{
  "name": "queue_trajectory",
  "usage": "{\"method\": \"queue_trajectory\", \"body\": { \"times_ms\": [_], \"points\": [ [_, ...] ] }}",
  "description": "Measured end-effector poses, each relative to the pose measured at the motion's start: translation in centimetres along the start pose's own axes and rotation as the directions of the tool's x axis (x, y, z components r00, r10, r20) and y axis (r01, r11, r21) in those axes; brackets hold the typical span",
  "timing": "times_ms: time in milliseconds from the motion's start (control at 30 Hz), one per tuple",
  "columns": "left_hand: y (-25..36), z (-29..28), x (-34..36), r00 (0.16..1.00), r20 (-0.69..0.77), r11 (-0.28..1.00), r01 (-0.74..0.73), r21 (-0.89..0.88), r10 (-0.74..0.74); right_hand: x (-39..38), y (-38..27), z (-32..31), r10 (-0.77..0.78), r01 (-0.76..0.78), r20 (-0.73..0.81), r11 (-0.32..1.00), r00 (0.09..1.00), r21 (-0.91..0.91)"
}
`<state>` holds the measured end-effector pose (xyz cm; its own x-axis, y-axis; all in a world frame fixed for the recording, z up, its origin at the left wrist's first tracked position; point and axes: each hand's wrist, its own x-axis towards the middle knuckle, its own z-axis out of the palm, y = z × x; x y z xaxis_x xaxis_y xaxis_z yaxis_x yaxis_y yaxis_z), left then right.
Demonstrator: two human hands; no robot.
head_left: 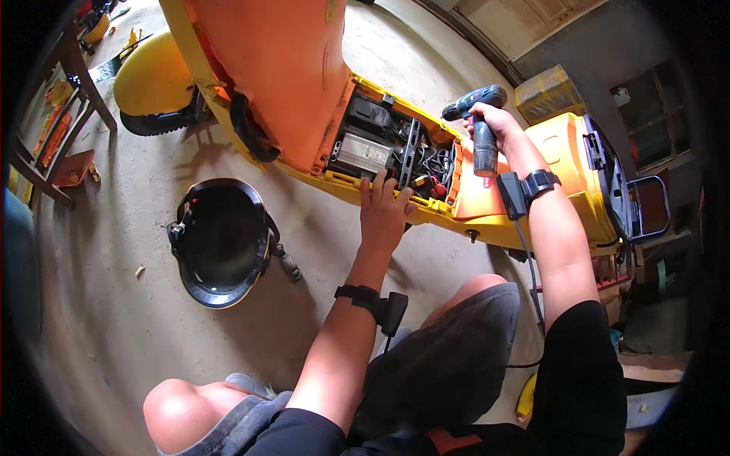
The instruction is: The recorder uses an electric drill to remove fasteners and access the battery compartment of an orange motorcycle for repair.
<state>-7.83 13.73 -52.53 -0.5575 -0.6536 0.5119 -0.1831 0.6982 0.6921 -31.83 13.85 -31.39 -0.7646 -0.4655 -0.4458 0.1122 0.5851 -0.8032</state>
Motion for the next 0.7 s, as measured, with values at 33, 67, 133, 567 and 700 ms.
{"method": "queue_trajectory", "body": {
  "times_ms": [33,67,133,567,700],
  "points": [
    [-0.1,0.0,0.0,1.0,-0.014,1.0,-0.011,-0.001,0.011,0.1,-0.1,-0.1,0.0,0.0,-0.015,1.0,1.0,-0.004],
    [-0.1,-0.1,0.0,1.0,-0.018,1.0,-0.013,0.004,0.013,0.2,-0.2,-0.1,0.017,-0.018,-0.029,0.999,0.999,-0.038],
    [-0.2,-0.2,0.0,1.0,-0.025,1.0,-0.015,-0.009,0.015,0.2,-0.1,-0.3,0.039,-0.041,-0.042,0.997,0.998,-0.069],
    [0.2,-0.3,0.1,1.0,-0.031,1.0,0.001,-0.008,-0.002,-2.8,0.8,-1.5,-0.031,0.03,-0.009,0.997,0.999,-0.075],
    [0.2,-0.3,0.1,1.0,-0.028,1.0,0.007,-0.007,-0.007,-3.4,0.7,-1.1,-0.024,0.022,-0.023,0.998,0.999,-0.059]
  ]
}}
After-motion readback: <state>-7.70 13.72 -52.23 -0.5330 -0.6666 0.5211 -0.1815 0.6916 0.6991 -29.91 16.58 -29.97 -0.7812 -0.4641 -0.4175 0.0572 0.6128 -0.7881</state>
